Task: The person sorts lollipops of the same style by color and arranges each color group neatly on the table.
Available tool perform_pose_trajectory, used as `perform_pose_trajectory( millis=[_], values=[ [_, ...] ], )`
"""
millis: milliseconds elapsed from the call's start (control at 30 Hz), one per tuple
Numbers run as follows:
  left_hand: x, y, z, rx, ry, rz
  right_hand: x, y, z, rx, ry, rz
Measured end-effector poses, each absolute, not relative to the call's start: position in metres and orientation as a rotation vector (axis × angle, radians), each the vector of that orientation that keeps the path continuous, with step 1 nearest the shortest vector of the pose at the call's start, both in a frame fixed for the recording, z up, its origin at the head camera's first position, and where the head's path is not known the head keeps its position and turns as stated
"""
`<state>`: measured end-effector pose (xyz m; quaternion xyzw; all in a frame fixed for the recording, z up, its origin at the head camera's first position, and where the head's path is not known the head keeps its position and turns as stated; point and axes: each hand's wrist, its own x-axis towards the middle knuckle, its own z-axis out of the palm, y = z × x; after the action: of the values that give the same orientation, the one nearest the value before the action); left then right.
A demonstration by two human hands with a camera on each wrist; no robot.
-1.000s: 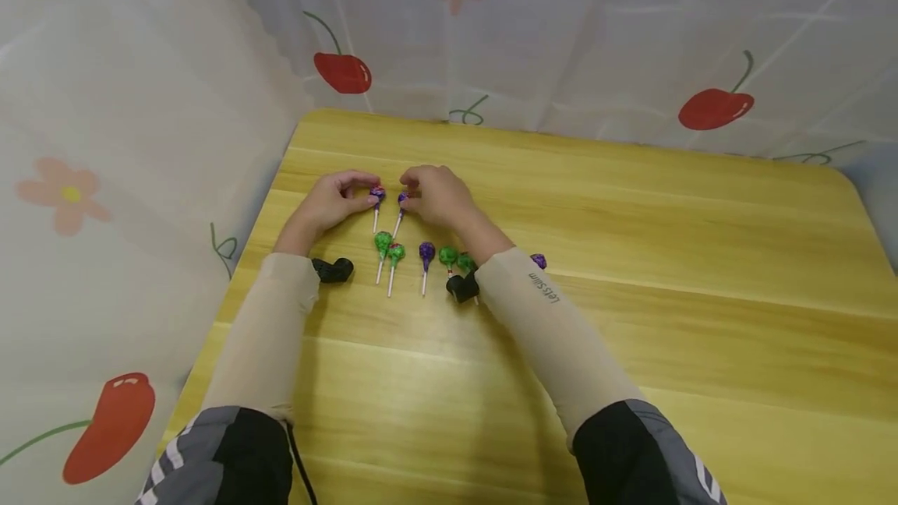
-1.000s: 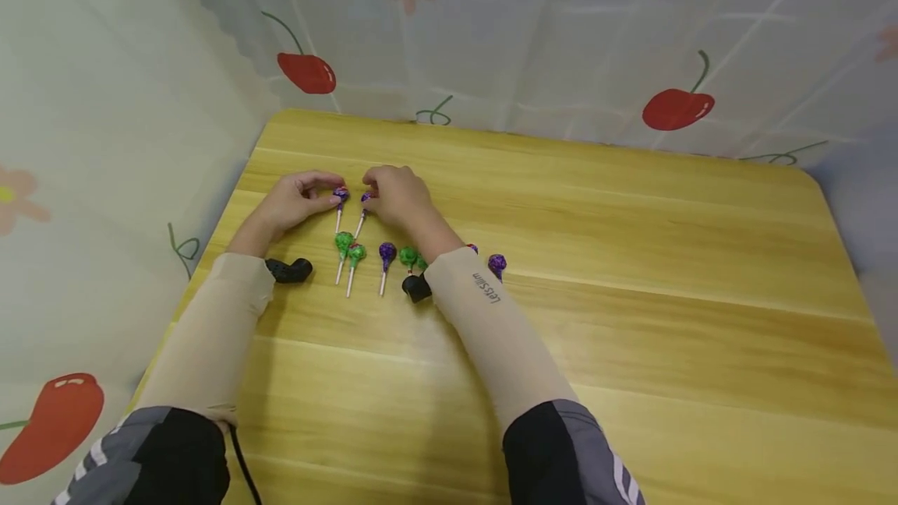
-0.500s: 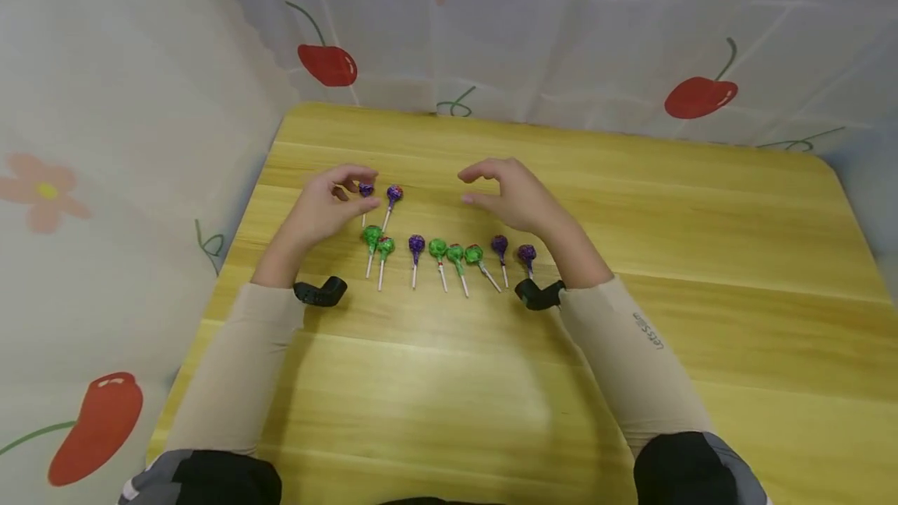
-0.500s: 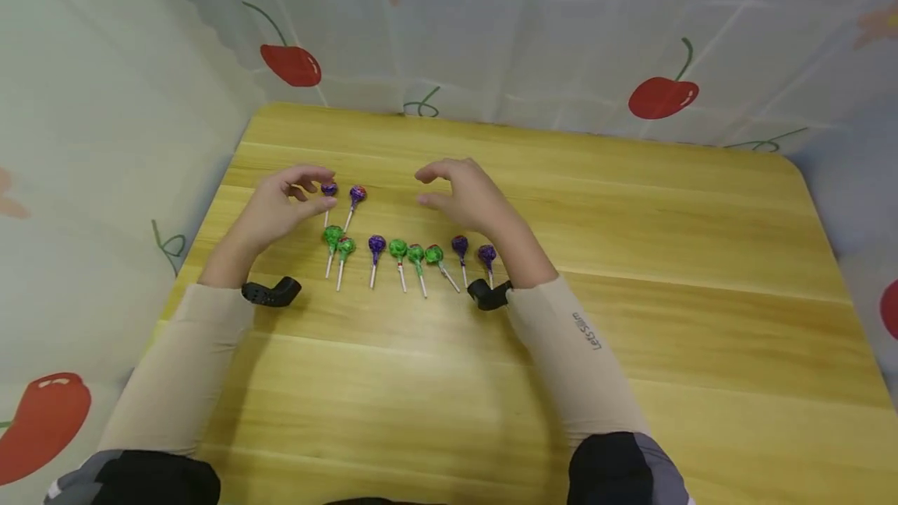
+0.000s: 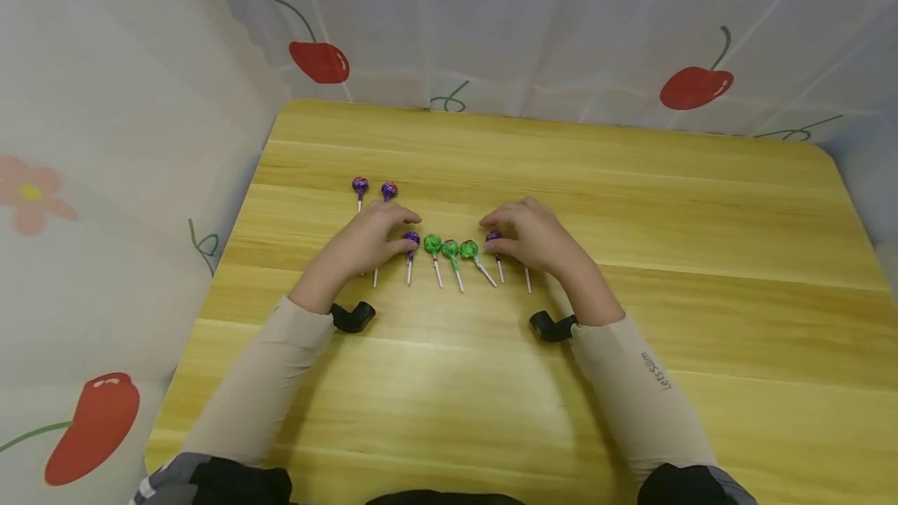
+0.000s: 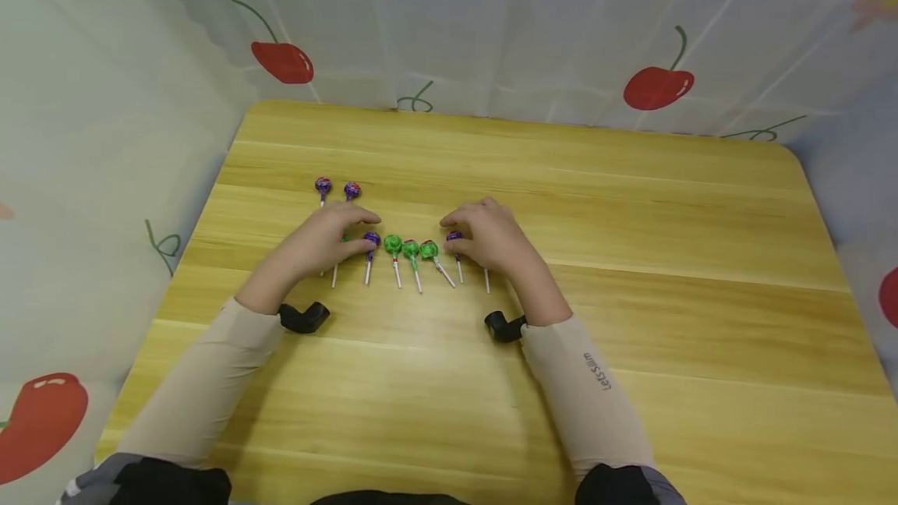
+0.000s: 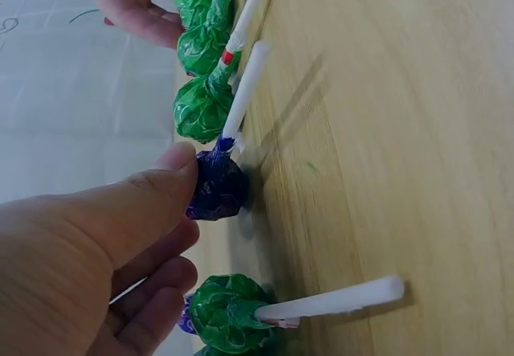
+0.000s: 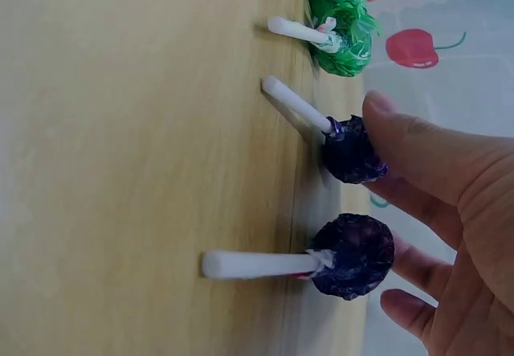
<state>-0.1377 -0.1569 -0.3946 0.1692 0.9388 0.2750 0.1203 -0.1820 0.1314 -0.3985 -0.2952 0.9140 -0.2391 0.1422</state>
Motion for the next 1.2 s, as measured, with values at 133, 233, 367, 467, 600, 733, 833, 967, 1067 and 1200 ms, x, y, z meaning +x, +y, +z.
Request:
perform_pose_trajectory(
  millis=[133, 233, 367, 467, 600, 733, 833, 967, 1067, 1200],
  values=[
    [-0.14, -0.152, -0.394, 0.545, 2.794, 0.705, -0.181, 0.132, -0.4, -0.806, 2.655, -0.673],
    [-0.14, -0.149, -0.393, 0.575, 2.822, 0.654, -0.181, 0.131, -0.4, -0.792, 2.672, -0.682],
    [-0.139, -0.147, -0.39, 0.589, 2.835, 0.622, -0.181, 0.129, -0.399, -0.783, 2.684, -0.672],
    [-0.138, -0.145, -0.389, 0.613, 2.832, 0.603, -0.181, 0.129, -0.399, -0.773, 2.701, -0.646],
    [-0.135, -0.147, -0.39, 0.597, 2.855, 0.573, -0.181, 0.124, -0.399, -0.802, 2.694, -0.651],
    [-0.134, -0.147, -0.39, 0.559, 2.877, 0.553, -0.18, 0.122, -0.401, -0.816, 2.676, -0.675],
    [-0.136, -0.144, -0.389, 0.55, 2.868, 0.538, -0.179, 0.122, -0.402, -0.806, 2.683, -0.677],
    [-0.144, -0.145, -0.383, 0.484, 2.793, 0.622, -0.179, 0.124, -0.402, -0.796, 2.684, -0.675],
    [-0.155, -0.152, -0.375, 0.367, 2.728, 0.791, -0.179, 0.125, -0.401, -0.79, 2.681, -0.674],
    [-0.179, -0.16, -0.366, 0.293, 2.703, 1.014, -0.18, 0.127, -0.402, -0.793, 2.676, -0.678]
  ],
)
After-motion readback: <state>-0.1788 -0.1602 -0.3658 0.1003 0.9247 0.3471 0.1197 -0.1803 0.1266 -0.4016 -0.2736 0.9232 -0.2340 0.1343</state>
